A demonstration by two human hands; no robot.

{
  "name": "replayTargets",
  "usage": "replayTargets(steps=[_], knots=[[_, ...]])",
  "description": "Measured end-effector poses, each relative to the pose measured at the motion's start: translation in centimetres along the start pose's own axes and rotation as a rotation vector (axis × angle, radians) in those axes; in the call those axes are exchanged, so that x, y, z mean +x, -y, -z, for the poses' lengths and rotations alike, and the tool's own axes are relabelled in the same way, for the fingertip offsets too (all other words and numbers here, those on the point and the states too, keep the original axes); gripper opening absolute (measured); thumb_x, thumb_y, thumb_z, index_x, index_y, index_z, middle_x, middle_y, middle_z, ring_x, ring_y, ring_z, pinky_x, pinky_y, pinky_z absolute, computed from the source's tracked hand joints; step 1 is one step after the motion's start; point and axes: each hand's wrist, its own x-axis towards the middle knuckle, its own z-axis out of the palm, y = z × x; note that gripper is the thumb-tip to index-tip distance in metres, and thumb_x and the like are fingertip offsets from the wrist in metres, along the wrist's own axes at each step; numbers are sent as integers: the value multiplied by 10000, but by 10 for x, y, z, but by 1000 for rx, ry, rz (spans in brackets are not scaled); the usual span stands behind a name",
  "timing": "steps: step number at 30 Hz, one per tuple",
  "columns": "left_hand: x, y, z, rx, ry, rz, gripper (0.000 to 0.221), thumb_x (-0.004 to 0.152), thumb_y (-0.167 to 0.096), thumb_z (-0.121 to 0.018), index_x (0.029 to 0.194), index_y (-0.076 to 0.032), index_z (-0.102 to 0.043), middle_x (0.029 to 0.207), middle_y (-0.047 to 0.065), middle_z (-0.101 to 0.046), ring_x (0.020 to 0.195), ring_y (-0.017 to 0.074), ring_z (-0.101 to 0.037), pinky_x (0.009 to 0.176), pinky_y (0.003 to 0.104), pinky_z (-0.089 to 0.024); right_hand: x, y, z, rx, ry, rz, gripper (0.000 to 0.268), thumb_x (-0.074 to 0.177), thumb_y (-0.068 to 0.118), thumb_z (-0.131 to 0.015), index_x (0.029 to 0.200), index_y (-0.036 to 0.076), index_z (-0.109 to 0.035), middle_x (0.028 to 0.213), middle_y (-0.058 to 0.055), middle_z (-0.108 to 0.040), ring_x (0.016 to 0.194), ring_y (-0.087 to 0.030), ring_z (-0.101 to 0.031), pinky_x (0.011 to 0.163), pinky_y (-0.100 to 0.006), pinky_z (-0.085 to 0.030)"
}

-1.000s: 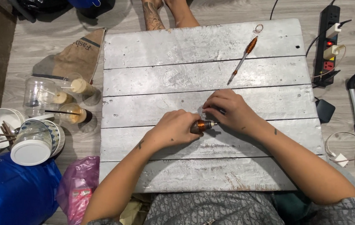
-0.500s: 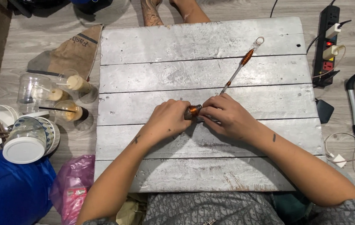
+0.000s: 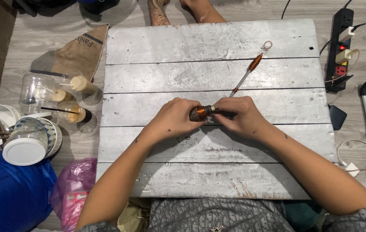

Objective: Manually winding thin copper wire around the armature of a small electric motor rotor using hands and a small guiding tool.

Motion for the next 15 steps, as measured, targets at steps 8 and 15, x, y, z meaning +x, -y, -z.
replayTargets(steps=[8, 15], knots=[[-6, -11, -7, 119, 187, -51, 300, 901, -167, -840, 1147, 3, -859, 771, 166, -807, 624, 321, -789, 777, 450, -639, 5, 1, 5, -97, -5, 104, 95, 982, 15, -821, 1075, 35, -826, 970, -127, -827, 920, -345, -817, 845, -436, -656], [-7, -11, -21, 285, 183, -88, 393, 893, -259, -843, 1151, 37, -829, 854, 231, -829, 822, 449, -842, 796, 546, -651, 8, 13, 8, -223, 10, 183, 97, 991, 19, -824, 1079, 51, -798, 978, -102, -754, 936, -320, -757, 869, -427, -614]])
